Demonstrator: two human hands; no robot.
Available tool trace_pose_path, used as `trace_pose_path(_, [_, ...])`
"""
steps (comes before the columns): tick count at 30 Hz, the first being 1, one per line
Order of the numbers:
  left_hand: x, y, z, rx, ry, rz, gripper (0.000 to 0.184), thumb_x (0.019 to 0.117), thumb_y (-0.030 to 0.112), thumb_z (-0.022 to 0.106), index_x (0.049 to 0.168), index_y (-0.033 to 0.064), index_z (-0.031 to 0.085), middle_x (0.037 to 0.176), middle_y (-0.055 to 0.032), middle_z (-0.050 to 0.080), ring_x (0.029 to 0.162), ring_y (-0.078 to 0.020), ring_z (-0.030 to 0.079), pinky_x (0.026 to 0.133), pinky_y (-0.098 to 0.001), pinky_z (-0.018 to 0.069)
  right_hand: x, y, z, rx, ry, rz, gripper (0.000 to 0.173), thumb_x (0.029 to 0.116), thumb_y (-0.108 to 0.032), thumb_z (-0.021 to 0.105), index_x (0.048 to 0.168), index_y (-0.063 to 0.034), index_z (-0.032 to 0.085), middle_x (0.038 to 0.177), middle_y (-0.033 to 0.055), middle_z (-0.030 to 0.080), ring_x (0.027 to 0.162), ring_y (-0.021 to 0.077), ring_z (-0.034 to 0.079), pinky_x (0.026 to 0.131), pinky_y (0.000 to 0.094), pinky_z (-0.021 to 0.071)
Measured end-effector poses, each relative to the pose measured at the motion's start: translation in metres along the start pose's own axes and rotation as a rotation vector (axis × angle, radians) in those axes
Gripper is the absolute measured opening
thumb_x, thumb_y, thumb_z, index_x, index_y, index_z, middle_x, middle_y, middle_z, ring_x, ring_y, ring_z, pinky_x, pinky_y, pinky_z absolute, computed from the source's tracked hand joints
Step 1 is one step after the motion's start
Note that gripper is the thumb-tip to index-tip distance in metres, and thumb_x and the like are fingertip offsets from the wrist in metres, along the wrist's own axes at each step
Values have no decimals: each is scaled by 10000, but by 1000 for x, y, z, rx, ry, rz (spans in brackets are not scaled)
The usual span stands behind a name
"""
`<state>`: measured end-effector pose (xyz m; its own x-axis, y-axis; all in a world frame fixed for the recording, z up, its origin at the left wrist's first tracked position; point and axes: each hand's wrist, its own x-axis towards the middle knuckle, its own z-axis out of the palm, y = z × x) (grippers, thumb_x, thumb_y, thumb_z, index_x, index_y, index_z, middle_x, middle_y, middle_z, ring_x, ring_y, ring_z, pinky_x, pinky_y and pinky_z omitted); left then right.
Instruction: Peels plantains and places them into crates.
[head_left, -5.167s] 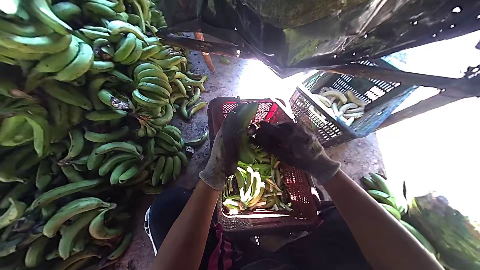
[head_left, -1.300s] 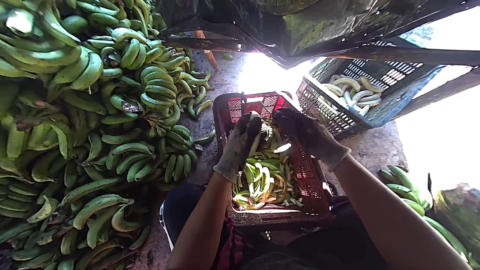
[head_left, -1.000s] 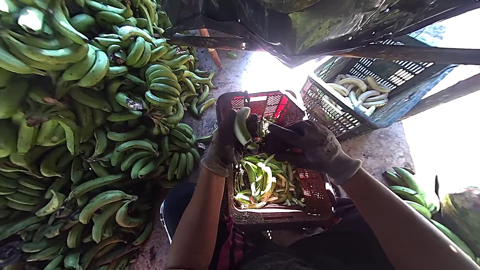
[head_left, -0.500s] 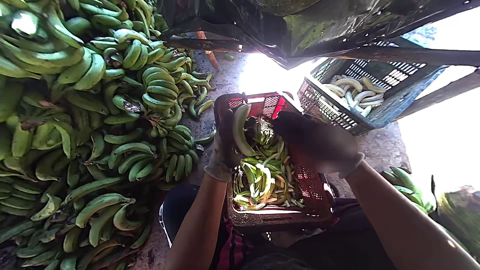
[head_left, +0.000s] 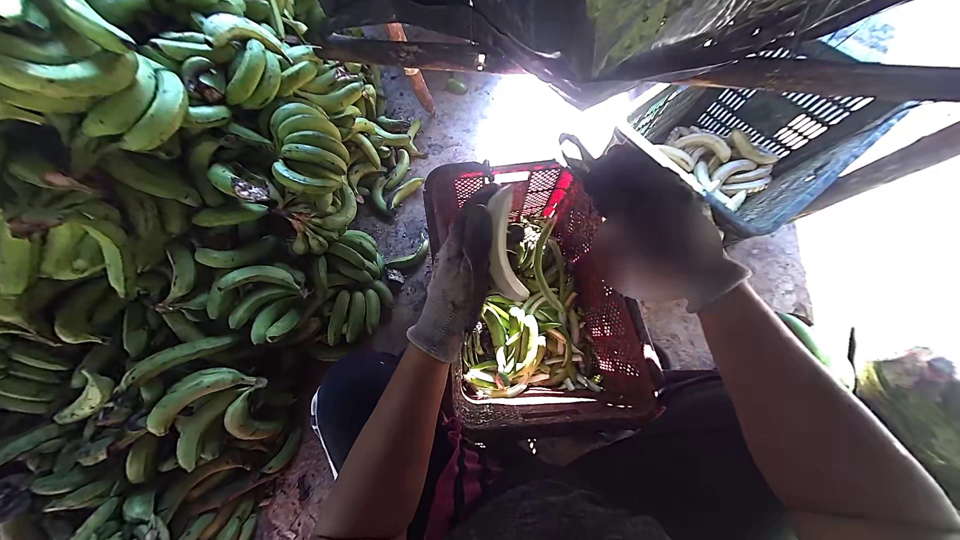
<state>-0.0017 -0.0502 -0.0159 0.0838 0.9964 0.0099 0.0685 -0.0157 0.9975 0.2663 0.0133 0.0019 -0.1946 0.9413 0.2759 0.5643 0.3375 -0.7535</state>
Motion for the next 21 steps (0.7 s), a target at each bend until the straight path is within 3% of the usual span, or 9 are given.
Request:
trace_pose_path(1, [4,-2,2,24,31,-36,449,1063,562,382,1490,444,447,1184,19,679,855,-122,668,653,-329,577,0,-5,1,142,5,38,434,994,-282,636,1384,-106,566,1112,6,685,945,51,667,831,278,594])
trace_pose_path(3, [11,-3,14,-3,57,-103,448,1070,526,405,1504,420,432,1229,4,672,936,-145,679,747,-384,591,-7,-23,13,254,-16,176,575,874,-324,758,1398,-177,571,1033,-4,699,843,79,675,723,323,597])
trace_pose_path(5, [12,-4,30,-122,0,-112,434,1093,437,401,1503,304,452,1184,-18,670,925,-118,675,764,-340,596,-17,-33,32,135,-129,184,656,811,-349,829,1402,-204,585,1074,27,717,920,141,697,801,417,607])
trace_pose_path(8, [6,-24,48,-189,-127,-99,401,1088,453,393,1422,273,521,1153,8,663,941,-84,649,788,-295,575,-21,-24,48,-189,-274,181,705,856,-284,771,1503,-227,495,1192,132,699,1065,318,688,905,606,542])
trace_pose_path(11, [13,-51,63,182,-294,-238,502,1079,494,393,1481,206,483,1207,-96,664,1035,-213,671,874,-452,585,-12,-1,17,-356,-158,221,497,984,-382,631,1457,-260,540,1130,112,723,1006,317,708,847,609,557])
trace_pose_path(13, [7,-78,77,649,-593,-352,549,1093,467,349,1425,66,525,1251,-211,647,1149,-343,641,979,-563,505,-3,17,-26,-520,77,311,454,1020,-363,571,1443,-199,567,1288,169,669,1156,370,660,939,626,523])
trace_pose_path(16, [-16,-123,107,1174,-938,-698,676,1040,565,415,1304,-29,599,1334,-270,599,1262,-432,571,1012,-651,440,-5,25,-91,-480,316,441,559,1036,-296,569,1557,-152,423,1581,214,399,1450,391,407,1147,585,371])
trace_pose_path(18, [-27,-168,126,1295,-720,-889,868,879,644,597,1404,-41,501,1382,-270,562,1269,-429,563,977,-644,475,-10,25,-100,-403,447,446,558,1001,-295,603,1533,-208,461,1551,170,448,1398,356,470,1098,580,429])
trace_pose_path(21, [-25,-222,148,1343,-406,-897,1047,747,672,704,1514,31,390,1436,-240,520,1270,-404,559,953,-594,510,-27,5,-79,-430,376,296,462,1046,-302,537,1485,-164,492,1445,187,541,1207,381,613,957,608,521])
